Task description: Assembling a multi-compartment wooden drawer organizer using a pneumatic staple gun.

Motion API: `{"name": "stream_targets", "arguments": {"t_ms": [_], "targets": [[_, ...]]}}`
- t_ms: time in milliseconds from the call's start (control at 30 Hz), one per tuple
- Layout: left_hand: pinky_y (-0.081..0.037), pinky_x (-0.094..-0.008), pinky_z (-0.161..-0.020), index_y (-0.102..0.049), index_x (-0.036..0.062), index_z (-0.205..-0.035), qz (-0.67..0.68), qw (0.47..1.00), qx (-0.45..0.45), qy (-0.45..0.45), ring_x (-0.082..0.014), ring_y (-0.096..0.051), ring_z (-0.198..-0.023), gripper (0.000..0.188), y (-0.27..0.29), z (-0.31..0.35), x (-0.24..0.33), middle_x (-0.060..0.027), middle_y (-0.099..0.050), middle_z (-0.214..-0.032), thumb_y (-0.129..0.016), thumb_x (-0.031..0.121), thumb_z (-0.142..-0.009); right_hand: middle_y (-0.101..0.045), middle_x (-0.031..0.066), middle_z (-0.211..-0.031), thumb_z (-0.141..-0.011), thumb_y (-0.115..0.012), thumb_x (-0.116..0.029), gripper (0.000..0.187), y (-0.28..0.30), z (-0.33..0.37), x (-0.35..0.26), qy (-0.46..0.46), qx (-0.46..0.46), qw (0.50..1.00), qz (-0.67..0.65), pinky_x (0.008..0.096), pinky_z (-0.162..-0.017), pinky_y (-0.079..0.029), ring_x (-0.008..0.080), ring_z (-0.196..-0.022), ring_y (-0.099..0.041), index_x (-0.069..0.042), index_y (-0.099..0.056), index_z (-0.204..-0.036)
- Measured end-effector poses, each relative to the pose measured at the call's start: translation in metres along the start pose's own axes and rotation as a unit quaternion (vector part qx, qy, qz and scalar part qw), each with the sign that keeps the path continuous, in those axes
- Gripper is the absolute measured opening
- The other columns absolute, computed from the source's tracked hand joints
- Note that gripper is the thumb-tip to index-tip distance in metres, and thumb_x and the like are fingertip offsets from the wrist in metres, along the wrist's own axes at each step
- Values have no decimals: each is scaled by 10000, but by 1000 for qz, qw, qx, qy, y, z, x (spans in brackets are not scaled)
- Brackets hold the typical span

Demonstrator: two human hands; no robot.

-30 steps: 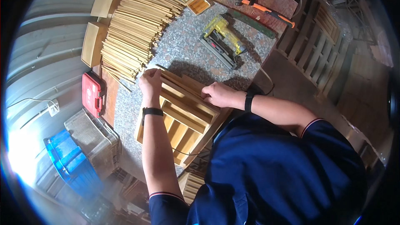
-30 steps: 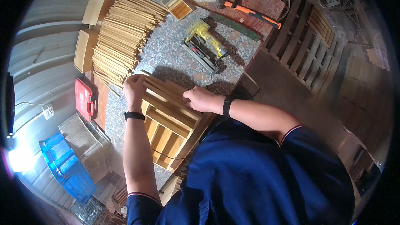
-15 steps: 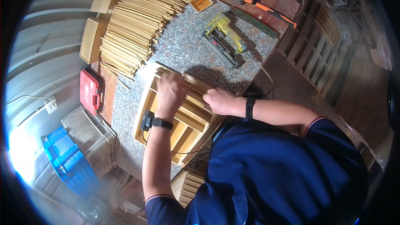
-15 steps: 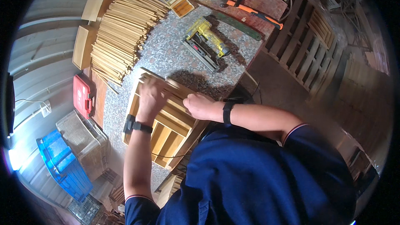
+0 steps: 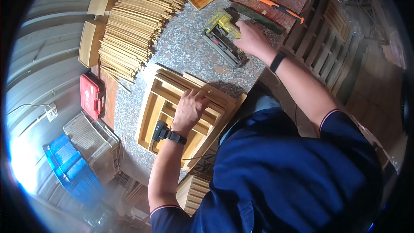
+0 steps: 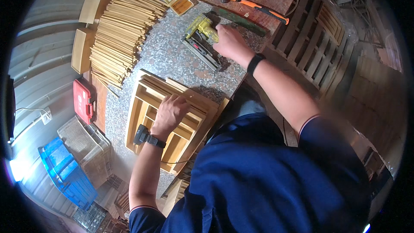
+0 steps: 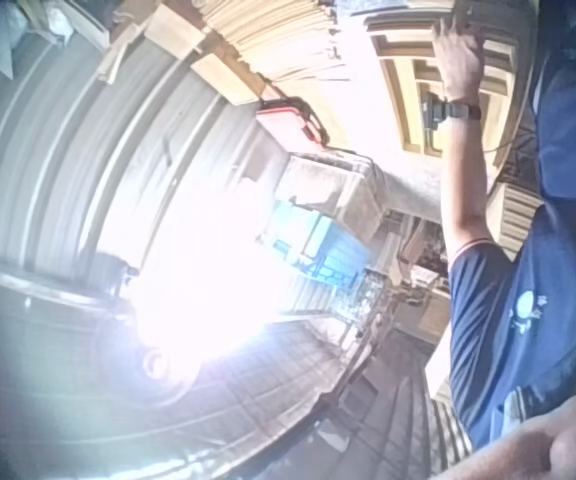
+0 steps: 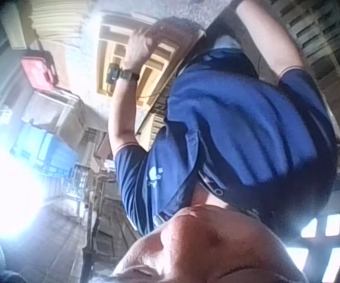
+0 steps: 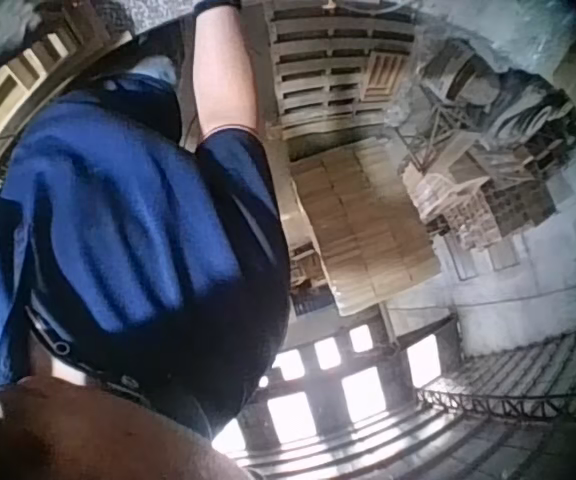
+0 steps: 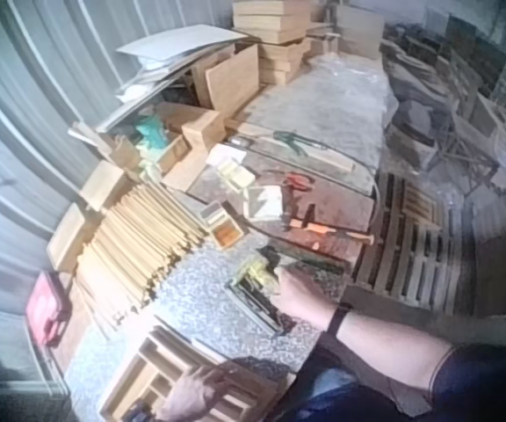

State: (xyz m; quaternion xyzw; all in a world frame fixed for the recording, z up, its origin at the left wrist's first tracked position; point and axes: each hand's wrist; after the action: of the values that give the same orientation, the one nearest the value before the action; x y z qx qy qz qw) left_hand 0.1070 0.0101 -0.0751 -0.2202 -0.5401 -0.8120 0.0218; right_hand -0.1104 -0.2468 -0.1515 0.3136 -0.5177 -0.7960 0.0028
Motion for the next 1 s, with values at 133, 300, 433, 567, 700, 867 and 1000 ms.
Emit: {"name": "stream_targets", "arguments": {"t_ms": [133, 300, 433, 567, 700, 867, 1000], "targets": [[-529, -413, -847, -632, 104, -817, 25, 999, 30, -19, -276, -631, -943, 116, -6, 0, -2, -60, -617, -916, -673, 205, -857, -740, 218, -991, -882, -716, -208, 558, -3, -26, -22, -53, -136, 978, -147, 433, -794, -600, 332, -873, -753, 75, -512, -1318], [-536, -429, -814, -621, 109, -804, 62, 997, 41, -22, -287, -627, -901, 153, -6, -3, -2, -56, -600, -874, -702, 228, -855, -567, -3, -698, -1024, -687, -235, 261, -30, -28, -40, -65, -225, 839, -491, 308, -450, -493, 110, -509, -568, -71, -522, -907], [-543, -431, -805, -633, 113, -808, 67, 997, 44, -15, -280, -633, -901, 122, -8, 4, -4, -49, -594, -872, -673, 215, -861, -524, -27, -640, -1036, -685, -241, 226, -13, 18, -41, -148, -393, 762, -493, 300, -430, -469, 91, -454, -522, -106, -539, -928], [-553, -419, -796, -644, 113, -814, 49, 998, 36, -11, -276, -637, -900, 99, -9, 4, -4, -46, -592, -871, -647, 200, -860, -497, -18, -634, -1057, -659, -305, 246, -7, 77, -25, -242, -491, 694, -468, 309, -464, -458, 110, -475, -492, -61, -630, -1036], [-556, -413, -790, -638, 111, -811, 52, 997, 48, -18, -278, -638, -894, 102, -6, 1, -4, -48, -591, -868, -648, 197, -866, -512, -7, -688, -1045, -678, -313, 261, -8, 110, -18, -298, -508, 663, -463, 316, -471, -437, 111, -522, -478, -69, -642, -963], [-555, -414, -796, -626, 110, -809, 60, 996, 53, -25, -281, -639, -892, 106, -7, 0, -4, -52, -600, -865, -653, 189, -875, -493, -11, -659, -1040, -680, -290, 257, -14, 123, -14, -290, -513, 657, -470, 316, -472, -439, 108, -525, -484, -98, -581, -900], [-555, -416, -801, -626, 112, -805, 61, 996, 54, -26, -281, -640, -895, 106, -9, 1, -4, -52, -609, -873, -659, 190, -870, -471, -32, -621, -1060, -656, -258, 210, -14, 128, -14, -275, -510, 677, -454, 304, -467, -421, 92, -502, -460, -100, -576, -948]]}}
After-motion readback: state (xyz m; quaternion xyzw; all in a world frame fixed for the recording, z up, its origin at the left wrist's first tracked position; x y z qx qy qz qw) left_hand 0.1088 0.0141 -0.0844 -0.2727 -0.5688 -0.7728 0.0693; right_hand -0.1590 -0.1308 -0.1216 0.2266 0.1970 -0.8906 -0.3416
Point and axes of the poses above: each hand's wrist, its own z-axis away from the middle knuckle, its own y-axis out of the back of the hand, x = y × z
